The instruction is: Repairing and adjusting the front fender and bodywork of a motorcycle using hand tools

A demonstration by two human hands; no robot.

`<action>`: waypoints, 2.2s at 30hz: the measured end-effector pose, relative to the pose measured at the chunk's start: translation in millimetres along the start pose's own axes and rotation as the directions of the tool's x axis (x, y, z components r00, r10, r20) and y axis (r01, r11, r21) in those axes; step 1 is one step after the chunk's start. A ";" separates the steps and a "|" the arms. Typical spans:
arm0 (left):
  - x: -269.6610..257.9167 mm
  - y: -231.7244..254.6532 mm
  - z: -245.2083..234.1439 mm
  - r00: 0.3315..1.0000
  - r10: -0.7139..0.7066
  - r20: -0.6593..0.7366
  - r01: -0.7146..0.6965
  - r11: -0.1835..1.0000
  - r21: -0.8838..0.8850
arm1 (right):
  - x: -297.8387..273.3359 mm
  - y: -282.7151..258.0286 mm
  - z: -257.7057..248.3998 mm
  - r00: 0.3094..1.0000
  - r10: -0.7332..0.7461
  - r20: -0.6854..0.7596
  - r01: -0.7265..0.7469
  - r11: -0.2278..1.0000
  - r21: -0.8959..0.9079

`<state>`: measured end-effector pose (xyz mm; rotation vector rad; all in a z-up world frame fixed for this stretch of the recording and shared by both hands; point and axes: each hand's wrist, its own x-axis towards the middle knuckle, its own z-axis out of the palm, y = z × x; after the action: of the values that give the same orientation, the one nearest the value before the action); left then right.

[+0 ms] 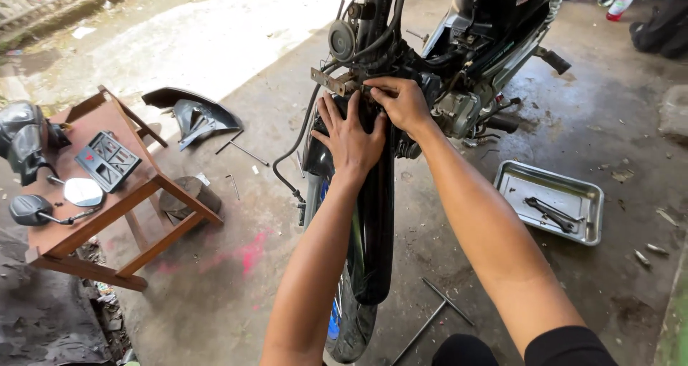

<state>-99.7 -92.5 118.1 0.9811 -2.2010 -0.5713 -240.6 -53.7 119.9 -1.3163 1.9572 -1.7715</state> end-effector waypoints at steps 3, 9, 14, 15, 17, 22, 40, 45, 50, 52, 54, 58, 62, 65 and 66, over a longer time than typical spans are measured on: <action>0.7 -6.8 3.4 0.999 0.027 -0.043 -0.029 0.999 -0.031 | -0.9 4.5 4.6 0.999 -0.034 -0.041 0.033 0.999 -0.029; 16.1 -10.5 33.8 0.948 0.170 -0.267 -0.117 0.972 0.204 | -2.2 9.0 8.3 0.994 -0.084 -0.068 0.084 0.996 0.000; 18.2 -10.5 41.0 0.895 0.225 -0.385 -0.149 0.965 0.218 | -3.5 12.5 12.8 0.992 -0.108 -0.071 0.111 0.993 0.034; 16.2 -7.7 40.5 0.884 0.240 -0.402 -0.164 0.963 0.214 | -6.7 9.4 11.4 0.990 -0.121 -0.071 0.123 0.992 0.023; 9.2 2.7 26.5 0.893 0.227 -0.388 -0.160 0.967 0.199 | -2.3 21.3 11.0 0.985 -0.160 -0.065 0.158 0.987 -0.040; 9.1 8.7 31.3 0.914 0.209 -0.349 -0.135 0.965 0.224 | 0.2 29.9 6.6 0.981 -0.187 -0.051 0.184 0.981 -0.057; -13.3 -23.0 -7.4 0.888 0.245 -0.389 -0.365 0.891 -0.272 | 2.5 13.8 -11.8 0.952 -0.280 0.126 0.291 0.954 -0.073; -12.2 -23.8 0.9 0.890 0.241 -0.387 -0.374 0.872 -0.317 | -5.5 14.5 -11.0 0.924 -0.344 0.166 0.377 0.891 -0.252; -1.6 -21.9 8.7 0.887 0.256 -0.385 -0.381 0.877 -0.294 | -4.5 11.4 -17.2 0.937 -0.264 0.231 0.313 0.926 -0.212; 0.6 -21.0 10.4 0.884 0.265 -0.386 -0.387 0.878 -0.283 | -1.8 18.5 -19.0 0.947 -0.224 0.230 0.265 0.949 -0.169; 0.6 -16.1 7.7 0.928 0.214 -0.306 -0.296 0.921 -0.254 | -10.4 1.7 -24.9 0.938 -0.248 0.241 0.270 0.961 -0.060; 7.3 -11.9 9.0 0.970 0.124 -0.208 -0.167 0.965 -0.204 | -21.2 -2.0 -29.8 0.920 -0.389 0.058 0.392 0.895 -0.212; 18.2 -13.4 14.1 0.992 0.077 -0.098 -0.093 0.982 -0.166 | -30.9 -13.6 -29.8 0.934 -0.323 0.150 0.329 0.944 -0.020; 21.5 -11.3 11.8 0.997 0.054 -0.051 -0.062 0.986 -0.154 | -30.2 -9.1 -26.9 0.937 -0.294 0.186 0.297 0.955 0.013; 19.6 -11.3 9.5 0.999 0.044 -0.029 -0.048 0.986 -0.157 | -31.9 -6.6 -24.3 0.944 -0.277 0.181 0.279 0.960 0.011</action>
<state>-110.9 -113.5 112.2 0.8485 -2.1149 -0.6960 -234.7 -13.5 119.3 -1.7668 1.7616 -1.6804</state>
